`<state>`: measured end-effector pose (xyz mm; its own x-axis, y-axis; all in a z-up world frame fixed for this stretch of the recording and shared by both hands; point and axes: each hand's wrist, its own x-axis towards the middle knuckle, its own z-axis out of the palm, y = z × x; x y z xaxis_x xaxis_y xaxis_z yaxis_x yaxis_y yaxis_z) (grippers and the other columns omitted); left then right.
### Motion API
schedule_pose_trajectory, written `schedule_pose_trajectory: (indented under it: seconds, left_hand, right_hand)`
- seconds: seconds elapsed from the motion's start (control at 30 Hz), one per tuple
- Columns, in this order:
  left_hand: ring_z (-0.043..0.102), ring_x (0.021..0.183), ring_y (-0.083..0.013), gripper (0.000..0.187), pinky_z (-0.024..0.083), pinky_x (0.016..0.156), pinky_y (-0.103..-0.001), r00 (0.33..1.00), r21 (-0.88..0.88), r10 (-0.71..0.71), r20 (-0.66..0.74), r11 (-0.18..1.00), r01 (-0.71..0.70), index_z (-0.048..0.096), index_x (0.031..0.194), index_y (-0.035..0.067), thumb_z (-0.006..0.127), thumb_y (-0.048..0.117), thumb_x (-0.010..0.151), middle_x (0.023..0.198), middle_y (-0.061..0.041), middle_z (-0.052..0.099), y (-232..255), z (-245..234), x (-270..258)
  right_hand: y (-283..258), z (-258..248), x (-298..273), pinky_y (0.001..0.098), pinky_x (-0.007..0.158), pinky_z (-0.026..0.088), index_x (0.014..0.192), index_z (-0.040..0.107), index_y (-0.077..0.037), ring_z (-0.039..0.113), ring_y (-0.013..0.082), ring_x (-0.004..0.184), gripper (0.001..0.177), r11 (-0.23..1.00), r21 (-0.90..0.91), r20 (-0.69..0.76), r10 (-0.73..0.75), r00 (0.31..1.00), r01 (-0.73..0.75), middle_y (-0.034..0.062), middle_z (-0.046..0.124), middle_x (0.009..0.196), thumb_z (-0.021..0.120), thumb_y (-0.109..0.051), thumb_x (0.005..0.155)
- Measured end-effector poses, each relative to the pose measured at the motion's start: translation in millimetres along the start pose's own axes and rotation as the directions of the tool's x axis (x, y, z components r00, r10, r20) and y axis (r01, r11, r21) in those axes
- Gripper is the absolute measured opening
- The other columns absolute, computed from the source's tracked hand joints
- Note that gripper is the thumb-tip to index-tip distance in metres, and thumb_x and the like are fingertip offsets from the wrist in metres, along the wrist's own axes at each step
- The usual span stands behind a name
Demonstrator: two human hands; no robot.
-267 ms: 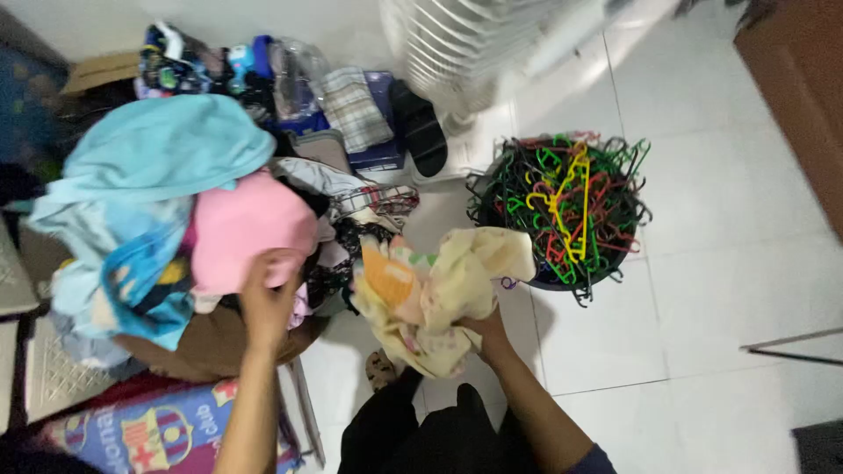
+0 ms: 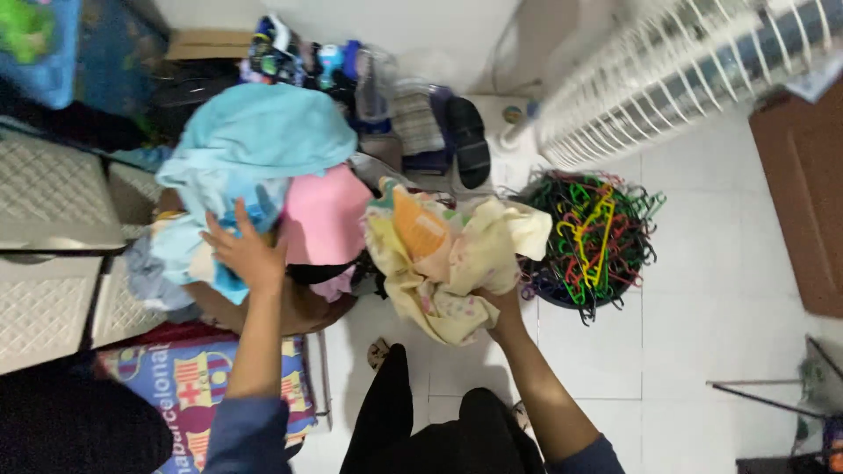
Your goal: Folding a blanket on a bed and tidying items in a bedroom.
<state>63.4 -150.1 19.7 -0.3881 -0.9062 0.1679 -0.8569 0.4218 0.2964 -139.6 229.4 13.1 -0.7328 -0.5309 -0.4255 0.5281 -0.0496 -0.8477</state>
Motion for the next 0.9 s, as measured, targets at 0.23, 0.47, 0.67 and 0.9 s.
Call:
schedule_pose_trajectory:
  seconds: [0.23, 0.47, 0.67, 0.9]
  left_hand:
    - [0.016, 0.150, -0.0513, 0.149, 0.035, 0.099, -0.079, 0.874, 0.035, -0.349, 0.338, 0.933, 0.358, -0.004, 0.159, 0.045, 0.099, 0.023, 0.055, 0.175, -0.008, 0.008, -86, 46, 82]
    - [0.057, 0.125, -0.0426, 0.054, 0.048, 0.103, -0.050, 0.943, -0.020, 0.002, 0.334, 1.000, 0.005, 0.062, 0.139, 0.009, 0.058, 0.004, 0.085, 0.132, -0.026, 0.060, -190, 165, 89]
    - [0.057, 0.119, -0.0430, 0.059, 0.045, 0.109, -0.047, 0.973, -0.465, -0.219, 0.069, 0.856, 0.226, 0.067, 0.133, 0.004, 0.051, -0.007, 0.078, 0.122, -0.025, 0.062, -182, 31, 78]
    - [0.062, 0.107, -0.0173, 0.051, 0.050, 0.096, -0.030, 0.892, -0.991, -0.446, 0.074, 0.065, 0.115, 0.065, 0.127, 0.005, 0.041, -0.014, 0.086, 0.118, -0.006, 0.065, -168, -176, 42]
  right_hand:
    - [-4, 29, 21, 0.0430, 0.085, 0.059, 0.144, 0.049, -0.002, 0.070, 0.0301, 0.104, 0.068, 0.991, 0.125, -0.022, 0.048, 0.999, -0.044, 0.0170, 0.066, 0.124, 0.065, 0.006, 0.078]
    - [-33, 89, 11, 0.0389, 0.097, 0.054, 0.149, 0.044, -0.003, 0.063, 0.0254, 0.121, 0.071, 0.997, 0.034, -0.007, -0.074, 0.997, 0.074, 0.0123, 0.060, 0.140, 0.067, 0.003, 0.082]
    - [-63, 132, 8, 0.0430, 0.090, 0.054, 0.151, 0.044, -0.002, 0.065, 0.0283, 0.116, 0.066, 0.994, 0.033, -0.049, -0.107, 0.993, 0.109, 0.0147, 0.061, 0.138, 0.064, -0.003, 0.088]
    - [-111, 187, 25, 0.0391, 0.101, 0.053, 0.152, 0.043, -0.002, 0.063, 0.0240, 0.123, 0.064, 0.976, 0.051, 0.027, -0.214, 0.977, 0.212, 0.0119, 0.059, 0.144, 0.064, -0.004, 0.091]
